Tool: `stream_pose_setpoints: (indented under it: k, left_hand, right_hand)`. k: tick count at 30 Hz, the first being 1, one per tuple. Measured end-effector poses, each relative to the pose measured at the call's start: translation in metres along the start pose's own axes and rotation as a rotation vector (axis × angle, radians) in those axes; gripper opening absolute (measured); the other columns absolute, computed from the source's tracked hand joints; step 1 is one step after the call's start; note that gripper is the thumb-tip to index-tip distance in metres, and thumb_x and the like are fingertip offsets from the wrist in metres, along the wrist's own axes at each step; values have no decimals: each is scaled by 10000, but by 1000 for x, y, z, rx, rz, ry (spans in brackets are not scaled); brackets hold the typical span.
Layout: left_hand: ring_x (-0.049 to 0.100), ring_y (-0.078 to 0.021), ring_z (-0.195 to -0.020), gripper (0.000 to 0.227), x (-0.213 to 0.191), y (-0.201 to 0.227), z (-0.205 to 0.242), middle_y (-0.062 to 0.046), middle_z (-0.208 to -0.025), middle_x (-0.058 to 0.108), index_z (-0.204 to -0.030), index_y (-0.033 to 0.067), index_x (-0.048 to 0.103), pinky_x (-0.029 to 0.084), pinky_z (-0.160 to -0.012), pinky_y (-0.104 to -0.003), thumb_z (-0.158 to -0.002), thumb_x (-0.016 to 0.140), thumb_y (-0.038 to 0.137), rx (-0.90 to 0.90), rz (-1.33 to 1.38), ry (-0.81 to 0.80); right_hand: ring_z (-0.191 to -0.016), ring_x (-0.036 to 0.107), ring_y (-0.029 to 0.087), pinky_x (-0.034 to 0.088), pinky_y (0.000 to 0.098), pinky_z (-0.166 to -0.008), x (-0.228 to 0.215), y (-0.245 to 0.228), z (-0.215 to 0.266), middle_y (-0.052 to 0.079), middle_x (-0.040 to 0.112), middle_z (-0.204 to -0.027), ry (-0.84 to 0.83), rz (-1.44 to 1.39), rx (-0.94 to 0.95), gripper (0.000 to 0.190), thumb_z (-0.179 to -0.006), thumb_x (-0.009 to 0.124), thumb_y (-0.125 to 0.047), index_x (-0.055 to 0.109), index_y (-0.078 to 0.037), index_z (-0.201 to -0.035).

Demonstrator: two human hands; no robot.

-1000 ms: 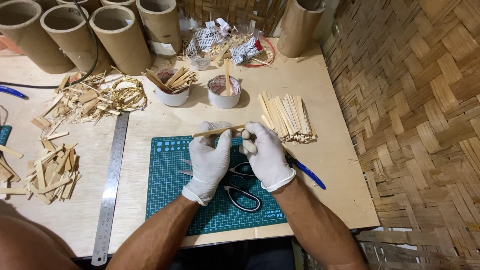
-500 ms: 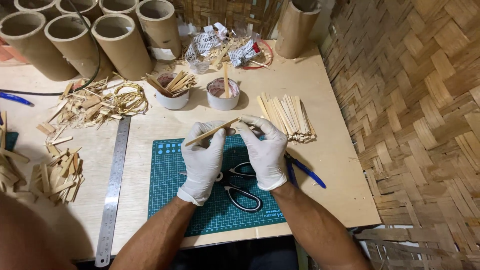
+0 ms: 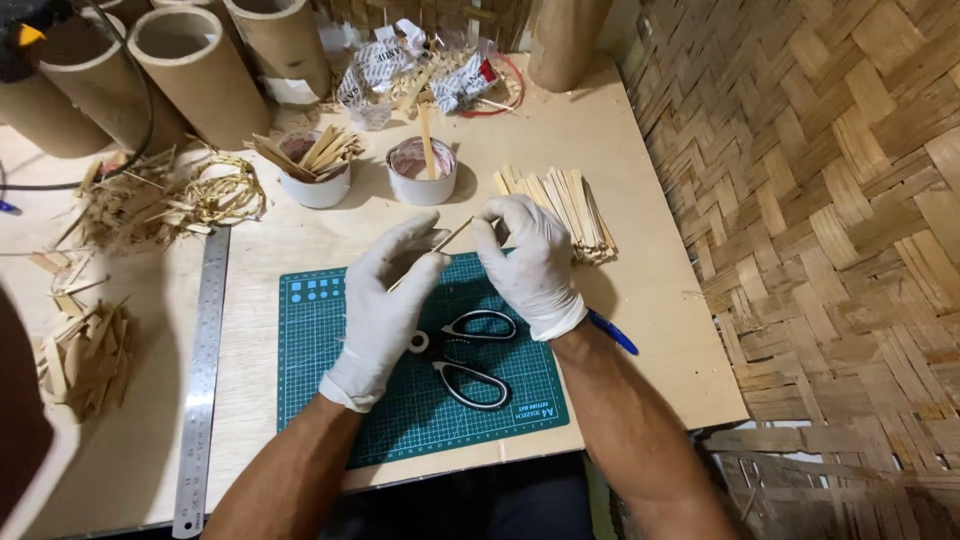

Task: Cutting wooden sticks with scissors on a green cutting mat

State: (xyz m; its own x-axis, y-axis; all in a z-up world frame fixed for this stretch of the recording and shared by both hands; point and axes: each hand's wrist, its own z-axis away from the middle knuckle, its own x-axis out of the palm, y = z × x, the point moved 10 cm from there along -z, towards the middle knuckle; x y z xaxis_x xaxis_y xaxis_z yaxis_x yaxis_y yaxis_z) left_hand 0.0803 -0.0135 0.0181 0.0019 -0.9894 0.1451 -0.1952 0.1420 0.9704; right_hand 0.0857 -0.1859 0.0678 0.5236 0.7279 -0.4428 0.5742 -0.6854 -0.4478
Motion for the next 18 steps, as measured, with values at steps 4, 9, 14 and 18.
stream_pose_setpoints:
  k: [4,9,14,18]
  left_hand:
    - [738,-195,-933,514,-1,-18,-1,-182,-1063,777,-1286,58,700,605,-866,-343,-799,861,88,4,-23,25]
    - [770,-149,-627,219,4,-37,3,-94,-811,805,-1123,171,798,559,-627,-198,-906,770,154,-129,-120,75]
    - [750,-207,-617,223,-3,-30,1,-212,-868,781,-1151,36,758,632,-650,-309,-936,715,77,-89,100,156]
    - [678,-148,-533,242,-16,-34,-7,-157,-852,776,-1175,17,739,564,-587,-251,-991,618,115,-130,188,152]
  right_hand:
    - [-558,643,173,535,315,-604,-1,1,-4,-22,653,-705,-31,-11,-36,138,-817,811,-60,710,-148,-846]
    - [-550,653,174,520,294,-586,-7,18,-2,17,677,-724,11,-152,134,148,-814,804,-10,712,-119,-854]
    - [-599,657,130,529,260,-639,-20,22,-8,6,701,-760,-51,-207,222,143,-812,825,-47,745,-145,-880]
    - [-915,726,403,541,516,-803,-42,33,10,172,766,-973,-614,240,601,293,-832,730,-277,765,-113,-1073]
